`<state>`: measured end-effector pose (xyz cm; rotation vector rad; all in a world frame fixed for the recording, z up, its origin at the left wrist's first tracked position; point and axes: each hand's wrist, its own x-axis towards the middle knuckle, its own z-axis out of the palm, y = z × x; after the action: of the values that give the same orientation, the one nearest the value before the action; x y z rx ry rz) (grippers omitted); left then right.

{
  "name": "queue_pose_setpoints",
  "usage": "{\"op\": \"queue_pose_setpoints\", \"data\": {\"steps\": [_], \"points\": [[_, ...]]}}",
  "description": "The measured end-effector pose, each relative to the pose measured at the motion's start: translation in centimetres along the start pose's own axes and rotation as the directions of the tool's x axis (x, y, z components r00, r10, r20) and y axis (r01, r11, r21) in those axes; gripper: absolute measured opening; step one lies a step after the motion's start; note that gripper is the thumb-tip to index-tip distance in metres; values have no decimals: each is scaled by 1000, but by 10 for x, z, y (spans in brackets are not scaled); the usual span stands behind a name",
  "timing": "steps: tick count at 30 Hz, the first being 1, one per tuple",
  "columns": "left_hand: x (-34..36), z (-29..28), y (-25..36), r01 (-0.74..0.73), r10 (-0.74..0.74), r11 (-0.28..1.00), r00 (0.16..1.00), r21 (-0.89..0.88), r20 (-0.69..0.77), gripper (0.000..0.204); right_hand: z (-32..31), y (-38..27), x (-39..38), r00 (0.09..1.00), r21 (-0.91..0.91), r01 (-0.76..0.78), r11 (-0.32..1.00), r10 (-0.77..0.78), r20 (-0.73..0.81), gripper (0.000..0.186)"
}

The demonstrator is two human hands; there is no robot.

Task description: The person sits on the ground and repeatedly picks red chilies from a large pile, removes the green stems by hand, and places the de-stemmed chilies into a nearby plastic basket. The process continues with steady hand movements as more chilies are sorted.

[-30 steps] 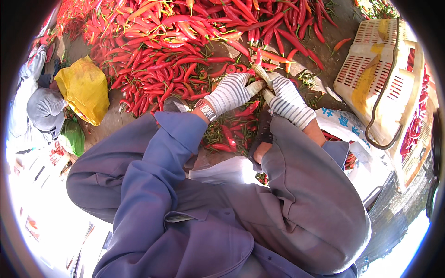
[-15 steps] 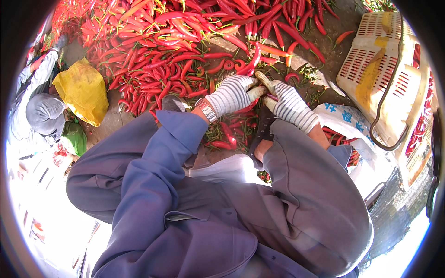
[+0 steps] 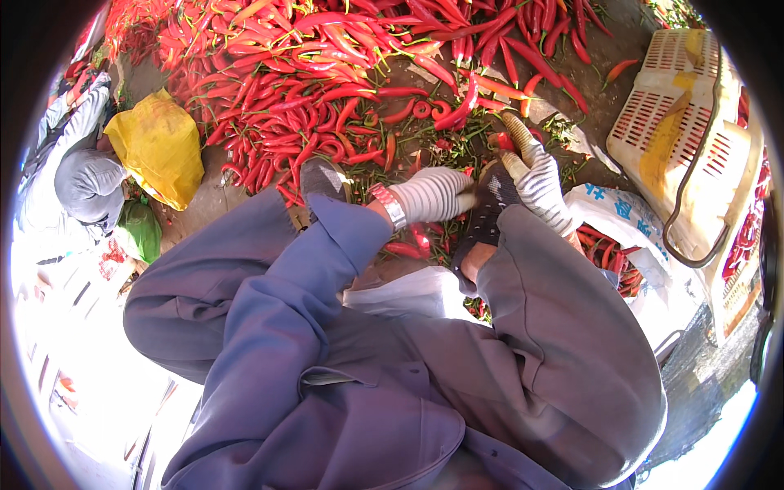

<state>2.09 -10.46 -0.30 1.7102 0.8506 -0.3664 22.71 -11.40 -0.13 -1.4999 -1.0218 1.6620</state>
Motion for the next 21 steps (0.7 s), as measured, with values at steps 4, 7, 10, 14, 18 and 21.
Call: {"op": "queue_pose_setpoints", "data": {"steps": [4, 7, 10, 14, 18, 21], "points": [[-12, -4, 18, 24, -8, 932, 999, 361, -48, 42, -3, -6, 6, 1000, -253, -18, 967, 19, 1, 54], [-6, -17, 11, 190, -9, 929, 868, 317, -496, 34, 4, -13, 9, 999, -199, 27, 980, -21, 32, 54], [7, -29, -9, 400, -102, 858, 748, 323, -656, 37, 11, -18, 14, 998, -282, 56, 958, -52, 24, 56], [23, -32, -28, 462, -145, 797, 771, 388, -620, 39, 15, -20, 20, 996, -252, 84, 964, -82, 20, 57], [22, -44, -33, 344, -103, 846, 854, 406, -509, 38, 10, -21, 26, 959, -547, 284, 788, -245, 145, 57], [5, -59, -31, 180, -81, 934, 948, 308, -309, 39, 8, -23, 32, 889, -760, 444, 474, -336, 310, 58]]}}
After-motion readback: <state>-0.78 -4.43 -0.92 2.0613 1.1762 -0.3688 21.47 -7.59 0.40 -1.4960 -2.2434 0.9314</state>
